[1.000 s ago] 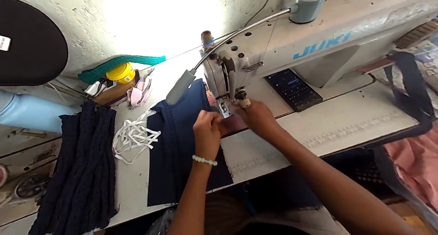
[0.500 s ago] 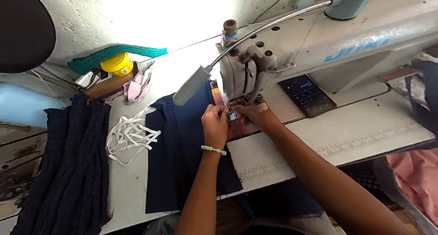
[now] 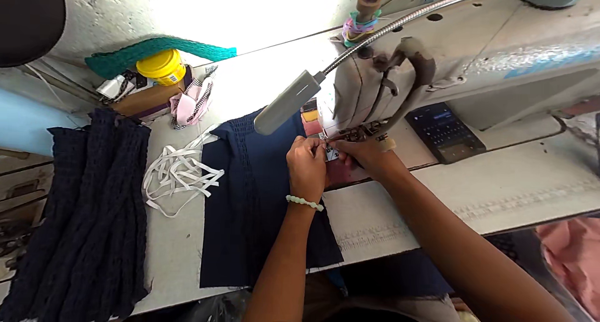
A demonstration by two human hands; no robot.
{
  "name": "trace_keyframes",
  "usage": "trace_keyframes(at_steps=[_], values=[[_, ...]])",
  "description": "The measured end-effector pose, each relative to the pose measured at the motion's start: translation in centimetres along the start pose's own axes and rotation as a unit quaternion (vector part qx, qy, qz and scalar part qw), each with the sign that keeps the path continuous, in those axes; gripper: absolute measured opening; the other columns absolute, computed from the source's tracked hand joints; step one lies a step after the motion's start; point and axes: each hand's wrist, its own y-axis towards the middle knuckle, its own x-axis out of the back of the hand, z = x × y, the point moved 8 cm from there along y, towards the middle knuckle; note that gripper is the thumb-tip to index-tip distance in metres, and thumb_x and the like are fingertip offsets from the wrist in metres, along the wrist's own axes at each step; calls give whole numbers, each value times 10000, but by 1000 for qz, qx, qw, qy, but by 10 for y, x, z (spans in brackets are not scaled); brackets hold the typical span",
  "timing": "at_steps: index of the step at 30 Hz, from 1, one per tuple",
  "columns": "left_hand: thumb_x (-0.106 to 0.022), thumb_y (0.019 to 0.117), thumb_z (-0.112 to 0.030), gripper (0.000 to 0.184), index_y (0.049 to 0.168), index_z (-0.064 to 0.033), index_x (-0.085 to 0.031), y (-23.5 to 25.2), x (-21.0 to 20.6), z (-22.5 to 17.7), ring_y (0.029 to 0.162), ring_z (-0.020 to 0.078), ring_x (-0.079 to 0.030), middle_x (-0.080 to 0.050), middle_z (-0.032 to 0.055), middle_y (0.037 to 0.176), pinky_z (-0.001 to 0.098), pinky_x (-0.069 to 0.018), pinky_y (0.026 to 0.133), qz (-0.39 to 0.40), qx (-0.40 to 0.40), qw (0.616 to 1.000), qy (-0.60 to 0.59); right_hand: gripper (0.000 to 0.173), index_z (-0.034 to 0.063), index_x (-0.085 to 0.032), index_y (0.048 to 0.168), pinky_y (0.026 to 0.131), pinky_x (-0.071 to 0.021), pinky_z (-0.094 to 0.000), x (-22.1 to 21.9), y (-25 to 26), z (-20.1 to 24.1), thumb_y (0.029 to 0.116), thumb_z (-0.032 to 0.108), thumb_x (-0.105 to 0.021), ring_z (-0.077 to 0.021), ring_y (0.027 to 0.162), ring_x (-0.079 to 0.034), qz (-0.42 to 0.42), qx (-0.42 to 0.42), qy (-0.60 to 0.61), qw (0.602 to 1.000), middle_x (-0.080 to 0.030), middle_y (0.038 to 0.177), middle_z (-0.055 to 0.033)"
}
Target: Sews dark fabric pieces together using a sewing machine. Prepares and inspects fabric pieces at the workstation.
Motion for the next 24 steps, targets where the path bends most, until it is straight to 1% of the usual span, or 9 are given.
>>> trace_keyframes(at_steps=[3, 8, 11, 14, 21, 24], values=[[-695, 947, -44, 76, 900, -2, -737, 0, -1, 0, 792, 158, -626, -640, 92, 862, 301, -526, 744, -1, 0, 1000, -2, 21, 8, -660, 971, 455, -480, -172, 0, -1, 0, 973, 27, -670, -52, 452, -559, -8, -7, 0, 1000, -615, 585, -16], [-694, 943, -41, 77, 904, 4, -743, 0, 0, -1, 802, 179, -637, -652, 108, 863, 327, -535, 753, -7, -18, 1000, 1, 14, 8, -669, 978, 457, -473, -168, 0, 0, 1, 968, 17, -670, -43, 458, -552, 0, 21, -4, 1000, -607, 584, -6], [-695, 946, -50, 82, 901, -2, -745, 0, 0, -1, 798, 182, -636, -649, 106, 857, 325, -534, 750, -10, -19, 1000, 0, 14, 14, -665, 973, 456, -480, -173, 0, 1, -1, 969, 24, -674, -51, 456, -558, 1, 20, -1, 1000, -610, 582, -13], [-690, 949, -48, 83, 903, -1, -741, 0, 0, 0, 798, 178, -633, -646, 102, 857, 322, -531, 748, -12, -20, 1000, 1, 30, 12, -676, 993, 457, -470, -171, 0, 0, -1, 966, 27, -678, -47, 462, -555, -1, 14, 0, 1000, -615, 591, -11], [-697, 944, -45, 84, 885, -1, -738, 0, -1, -1, 784, 169, -627, -635, 98, 838, 309, -526, 734, -16, -26, 1000, 8, 32, 11, -667, 986, 459, -481, -176, 0, 0, -2, 973, 39, -674, -59, 462, -563, -7, 2, 2, 1000, -614, 592, -16], [-690, 946, -41, 87, 881, -6, -737, 0, -2, -1, 779, 166, -620, -627, 92, 835, 306, -522, 728, -13, -27, 999, 12, 25, 16, -666, 965, 459, -474, -174, 0, -1, -2, 972, 39, -674, -55, 458, -556, -8, -6, 3, 1000, -609, 585, -15]])
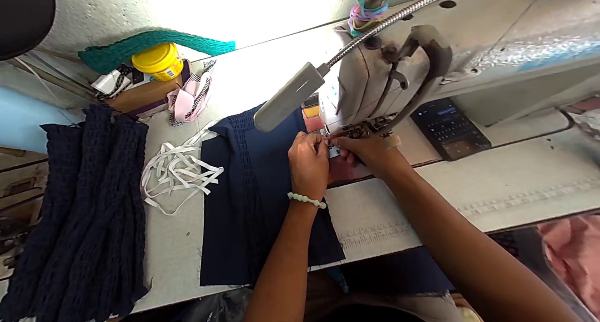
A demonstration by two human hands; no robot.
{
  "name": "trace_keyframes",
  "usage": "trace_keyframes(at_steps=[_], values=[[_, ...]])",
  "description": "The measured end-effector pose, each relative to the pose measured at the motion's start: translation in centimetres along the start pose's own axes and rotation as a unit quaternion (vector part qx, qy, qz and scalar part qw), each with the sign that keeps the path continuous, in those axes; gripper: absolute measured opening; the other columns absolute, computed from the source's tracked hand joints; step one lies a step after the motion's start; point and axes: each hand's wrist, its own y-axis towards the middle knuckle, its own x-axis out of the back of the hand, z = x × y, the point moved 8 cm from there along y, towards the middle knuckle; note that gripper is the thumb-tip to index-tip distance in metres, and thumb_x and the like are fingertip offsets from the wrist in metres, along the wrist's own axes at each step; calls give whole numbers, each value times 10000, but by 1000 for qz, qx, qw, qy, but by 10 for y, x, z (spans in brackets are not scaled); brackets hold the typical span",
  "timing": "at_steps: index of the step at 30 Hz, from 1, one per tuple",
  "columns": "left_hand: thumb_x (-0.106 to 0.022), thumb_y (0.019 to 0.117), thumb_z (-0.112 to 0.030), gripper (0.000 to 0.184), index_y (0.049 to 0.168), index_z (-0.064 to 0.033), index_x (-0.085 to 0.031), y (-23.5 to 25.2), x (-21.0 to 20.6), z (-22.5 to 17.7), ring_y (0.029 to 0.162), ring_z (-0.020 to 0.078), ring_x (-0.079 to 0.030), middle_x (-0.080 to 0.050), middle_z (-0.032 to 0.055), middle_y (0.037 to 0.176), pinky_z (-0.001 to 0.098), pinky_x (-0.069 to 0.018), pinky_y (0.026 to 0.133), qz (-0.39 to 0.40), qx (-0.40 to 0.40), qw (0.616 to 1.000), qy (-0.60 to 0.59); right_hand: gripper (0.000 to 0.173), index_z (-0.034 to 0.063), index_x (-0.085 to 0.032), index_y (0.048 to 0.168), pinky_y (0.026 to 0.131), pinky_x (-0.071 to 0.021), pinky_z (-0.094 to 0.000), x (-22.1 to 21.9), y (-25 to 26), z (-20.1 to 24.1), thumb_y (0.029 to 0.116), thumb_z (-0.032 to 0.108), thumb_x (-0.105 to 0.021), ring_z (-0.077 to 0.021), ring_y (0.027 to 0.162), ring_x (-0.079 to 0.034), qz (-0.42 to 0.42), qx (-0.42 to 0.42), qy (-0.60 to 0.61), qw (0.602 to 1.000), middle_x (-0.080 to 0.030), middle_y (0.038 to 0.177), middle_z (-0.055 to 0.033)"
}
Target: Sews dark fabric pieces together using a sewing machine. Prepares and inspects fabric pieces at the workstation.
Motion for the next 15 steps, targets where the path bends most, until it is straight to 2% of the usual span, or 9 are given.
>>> trace_keyframes(at_steps=[15], values=[[-694, 943, -43, 88, 882, 10, -729, 0, 0, -1, 772, 183, -625, -626, 108, 837, 320, -531, 726, -9, -18, 1000, 11, 27, 18, -680, 978, 454, -458, -168, 0, 0, 1, 974, 44, -674, -42, 454, -538, 2, 12, -14, 1000, -604, 579, 1]])
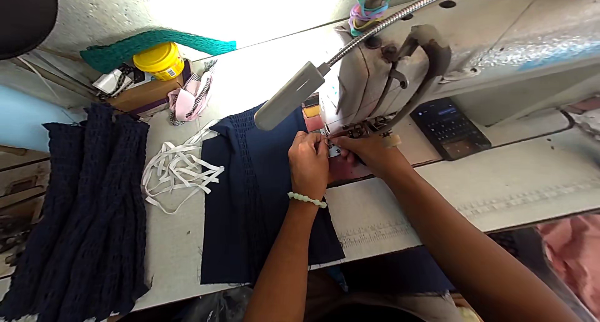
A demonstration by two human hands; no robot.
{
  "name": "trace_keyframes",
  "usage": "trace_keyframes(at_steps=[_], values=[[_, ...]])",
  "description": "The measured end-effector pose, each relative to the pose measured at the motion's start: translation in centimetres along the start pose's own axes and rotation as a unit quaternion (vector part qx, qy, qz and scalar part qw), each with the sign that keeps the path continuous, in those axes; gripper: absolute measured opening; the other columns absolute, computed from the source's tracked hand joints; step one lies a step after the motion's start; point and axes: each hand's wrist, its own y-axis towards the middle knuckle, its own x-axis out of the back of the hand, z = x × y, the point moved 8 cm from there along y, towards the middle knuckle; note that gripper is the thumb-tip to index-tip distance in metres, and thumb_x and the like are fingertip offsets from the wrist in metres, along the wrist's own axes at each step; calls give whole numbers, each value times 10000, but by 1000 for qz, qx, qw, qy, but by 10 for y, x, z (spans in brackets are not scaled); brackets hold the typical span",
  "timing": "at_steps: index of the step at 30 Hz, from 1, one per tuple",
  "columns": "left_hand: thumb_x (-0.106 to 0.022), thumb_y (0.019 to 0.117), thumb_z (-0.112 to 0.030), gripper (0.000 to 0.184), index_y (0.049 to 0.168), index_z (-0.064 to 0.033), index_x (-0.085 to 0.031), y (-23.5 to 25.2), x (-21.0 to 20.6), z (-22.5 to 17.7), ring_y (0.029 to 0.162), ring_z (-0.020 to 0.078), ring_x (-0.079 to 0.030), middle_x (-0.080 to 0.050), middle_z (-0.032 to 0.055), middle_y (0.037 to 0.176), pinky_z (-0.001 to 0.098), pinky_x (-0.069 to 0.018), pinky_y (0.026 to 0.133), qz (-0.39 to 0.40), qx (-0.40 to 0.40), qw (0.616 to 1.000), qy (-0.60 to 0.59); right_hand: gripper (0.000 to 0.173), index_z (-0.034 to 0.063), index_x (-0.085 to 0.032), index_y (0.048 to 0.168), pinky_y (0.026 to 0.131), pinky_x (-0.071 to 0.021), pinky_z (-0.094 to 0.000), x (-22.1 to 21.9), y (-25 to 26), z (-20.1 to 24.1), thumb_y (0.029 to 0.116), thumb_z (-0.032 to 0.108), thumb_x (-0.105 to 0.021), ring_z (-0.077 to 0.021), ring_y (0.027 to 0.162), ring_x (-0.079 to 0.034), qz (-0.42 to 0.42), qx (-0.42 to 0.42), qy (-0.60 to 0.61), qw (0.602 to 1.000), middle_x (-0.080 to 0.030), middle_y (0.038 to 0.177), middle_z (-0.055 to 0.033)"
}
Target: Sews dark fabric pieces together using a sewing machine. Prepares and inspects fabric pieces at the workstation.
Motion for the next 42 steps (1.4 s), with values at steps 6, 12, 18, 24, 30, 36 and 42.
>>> trace_keyframes(at_steps=[6, 12, 18, 24, 30, 36, 42], values=[[-698, 938, -38, 95, 865, 14, -726, -1, 0, -1, 771, 182, -624, -624, 107, 827, 313, -529, 723, -7, -8, 1000, 3, 20, 16, -674, 980, 453, -467, -172, 0, 0, -1, 971, 35, -674, -49, 451, -545, -1, -1, 9, 1000, -603, 578, -9], [-693, 937, -28, 83, 871, 9, -727, -1, -1, -1, 762, 177, -619, -617, 104, 826, 307, -529, 712, -4, -11, 1000, 1, 25, 18, -676, 985, 446, -462, -171, 0, 2, -2, 973, 40, -675, -49, 452, -546, 4, -1, 5, 1000, -610, 584, -7], [-703, 934, -40, 78, 876, 4, -730, -1, -1, -1, 763, 175, -624, -624, 102, 825, 307, -530, 713, -11, -24, 1000, 6, 32, 21, -669, 990, 453, -470, -169, 0, 0, -1, 968, 40, -682, -51, 456, -552, -1, -8, 10, 1000, -616, 595, -12], [-698, 936, -33, 80, 871, 4, -727, -1, -2, -2, 752, 165, -614, -615, 96, 824, 294, -525, 702, -5, -18, 1000, 1, 35, 25, -669, 965, 443, -465, -167, 0, 1, -1, 968, 55, -689, -49, 449, -550, 1, -9, 5, 1000, -618, 590, -12], [-696, 938, -39, 94, 870, 17, -727, -1, -2, -3, 776, 194, -634, -632, 116, 830, 323, -538, 727, -11, -26, 1000, 6, 48, 21, -659, 941, 440, -461, -166, 0, 0, -1, 977, 50, -673, -37, 445, -537, 2, 8, 2, 1000, -601, 582, 0], [-699, 942, -46, 87, 989, 6, -751, -7, 2, -8, 877, 213, -681, -685, 140, 959, 343, -564, 805, 20, -49, 999, 8, 90, 5, -630, 937, 446, -478, -181, 0, 0, 0, 994, 69, -658, -53, 439, -548, -4, -4, -10, 1000, -606, 583, -14], [-661, 953, -14, 174, 1100, -7, -754, -32, 42, -33, 1129, 223, -695, -689, 148, 1267, 367, -574, 939, 56, -115, 991, 31, 149, 51, -547, 990, 465, -504, -178, 13, -1, 5, 1081, 56, -428, -45, 487, -575, 3, 12, 177, 984, -610, 654, 4]])
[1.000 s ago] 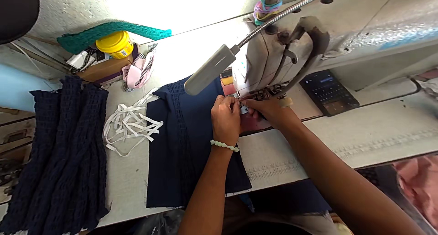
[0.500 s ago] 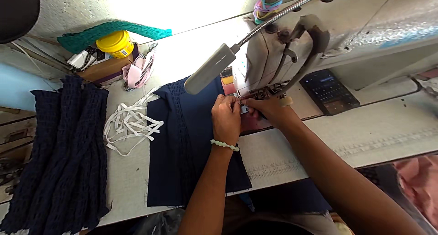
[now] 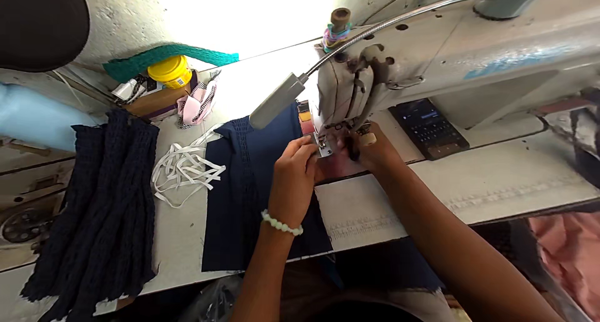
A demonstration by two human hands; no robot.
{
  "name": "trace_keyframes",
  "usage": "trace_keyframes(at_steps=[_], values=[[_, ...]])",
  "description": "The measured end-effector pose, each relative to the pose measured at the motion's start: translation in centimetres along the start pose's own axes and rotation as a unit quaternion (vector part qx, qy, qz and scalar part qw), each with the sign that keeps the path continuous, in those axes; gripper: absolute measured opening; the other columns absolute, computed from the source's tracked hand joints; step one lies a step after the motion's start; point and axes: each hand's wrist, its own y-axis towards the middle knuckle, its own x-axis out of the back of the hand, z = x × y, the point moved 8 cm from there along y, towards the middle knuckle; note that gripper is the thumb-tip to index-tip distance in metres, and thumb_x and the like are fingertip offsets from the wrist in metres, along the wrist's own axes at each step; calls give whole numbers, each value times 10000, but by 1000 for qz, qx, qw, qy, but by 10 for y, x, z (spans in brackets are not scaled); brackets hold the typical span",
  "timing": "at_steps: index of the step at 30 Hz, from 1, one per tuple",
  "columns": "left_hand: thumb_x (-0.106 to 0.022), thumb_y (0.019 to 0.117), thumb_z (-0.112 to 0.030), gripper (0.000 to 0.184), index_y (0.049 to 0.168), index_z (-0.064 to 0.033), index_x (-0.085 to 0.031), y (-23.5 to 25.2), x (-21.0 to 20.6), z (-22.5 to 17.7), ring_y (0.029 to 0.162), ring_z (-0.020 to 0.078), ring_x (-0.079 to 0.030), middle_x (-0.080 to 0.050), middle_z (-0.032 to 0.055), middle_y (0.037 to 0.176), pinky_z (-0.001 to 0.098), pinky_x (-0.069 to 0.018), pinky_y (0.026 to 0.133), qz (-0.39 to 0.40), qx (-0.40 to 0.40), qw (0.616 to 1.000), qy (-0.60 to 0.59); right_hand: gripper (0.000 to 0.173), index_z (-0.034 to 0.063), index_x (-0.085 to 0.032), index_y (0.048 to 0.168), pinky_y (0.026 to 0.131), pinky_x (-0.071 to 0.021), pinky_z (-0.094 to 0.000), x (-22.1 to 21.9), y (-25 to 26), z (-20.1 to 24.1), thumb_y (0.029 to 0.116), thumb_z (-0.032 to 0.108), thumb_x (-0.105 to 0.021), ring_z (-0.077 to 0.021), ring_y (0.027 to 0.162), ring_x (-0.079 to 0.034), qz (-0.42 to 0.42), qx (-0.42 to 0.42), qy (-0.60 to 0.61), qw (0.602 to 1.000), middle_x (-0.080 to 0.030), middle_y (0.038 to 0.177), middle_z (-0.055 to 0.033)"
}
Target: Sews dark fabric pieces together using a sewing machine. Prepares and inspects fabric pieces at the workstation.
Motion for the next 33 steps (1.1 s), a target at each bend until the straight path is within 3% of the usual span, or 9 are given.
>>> trace_keyframes(at_steps=[3, 6, 9, 12, 16, 18, 21, 25, 33], values=[[-653, 965, -68, 134, 999, -28, -776, -32, 19, 3, 1036, 213, -719, -739, 116, 1120, 360, -587, 905, -6, -17, 998, 57, 223, 104, -539, 985, 408, -459, -171, 14, -3, 3, 1112, 172, -369, -31, 433, -503, -6, -19, 83, 996, -550, 618, 30], [-662, 960, -123, 176, 1060, -57, -792, -73, 16, 13, 1163, 293, -678, -732, 112, 1208, 444, -539, 1001, 24, -29, 995, 97, 114, 44, -539, 1070, 440, -433, -196, 24, -21, 9, 1082, 87, -434, -51, 453, -459, 14, 16, -141, 990, -504, 651, 1], [-659, 960, -235, 307, 1219, -102, -759, -103, 2, 21, 1343, 390, -558, -656, 106, 1387, 615, -398, 1115, 43, -57, 990, 122, 93, -23, -594, 1066, 571, -446, -370, 31, -54, 15, 1018, 49, -561, -184, 598, -522, -8, 132, -418, 899, -549, 729, -98], [-584, 997, -309, 366, 1306, -168, -720, -109, -5, 26, 1378, 378, -529, -619, 76, 1444, 629, -361, 1134, 34, -72, 985, 154, 133, -59, -612, 1034, 606, -495, -554, 51, -81, 21, 955, 44, -638, -382, 691, -638, -78, 225, -539, 808, -622, 773, -209], [-541, 1011, -332, 382, 1344, -230, -700, -85, -15, 26, 1372, 392, -529, -611, 96, 1448, 643, -371, 1114, 34, -87, 978, 185, 433, 8, -699, 1202, 848, -471, -684, 56, -104, 23, 904, 320, -739, -507, 1076, -626, -49, 338, -591, 731, -677, 1170, -254], [-531, 1015, -335, 392, 1363, -246, -686, -70, -21, 26, 1375, 407, -520, -599, 115, 1456, 660, -355, 1116, 43, -82, 977, 192, 365, 110, -737, 1219, 949, -458, -652, 26, -128, 19, 974, 354, -618, -413, 1180, -639, -6, 421, -576, 701, -706, 1268, -141], [-523, 1014, -340, 401, 1374, -251, -678, -51, -30, 25, 1368, 425, -518, -599, 135, 1449, 688, -339, 1106, 48, -75, 974, 206, 264, 142, -752, 1159, 1038, -479, -511, -19, -150, -2, 1042, 190, -521, -265, 1216, -657, 64, 503, -535, 676, -738, 1243, -24], [-529, 1007, -357, 406, 1370, -255, -681, -27, -37, 27, 1364, 422, -520, -607, 143, 1433, 698, -321, 1102, 38, -69, 971, 225, 262, 115, -766, 1121, 986, -494, -497, -25, -126, -15, 1006, 100, -530, -273, 1131, -684, 54, 517, -560, 645, -753, 1198, -24], [-525, 1027, -354, 390, 1351, -215, -693, 18, -44, 42, 1426, 403, -446, -561, 160, 1474, 679, -260, 1144, 67, -48, 971, 226, 262, 106, -778, 1120, 934, -501, -518, -25, -86, -3, 991, 103, -550, -299, 1110, -687, 22, 482, -566, 669, -748, 1218, -28]])
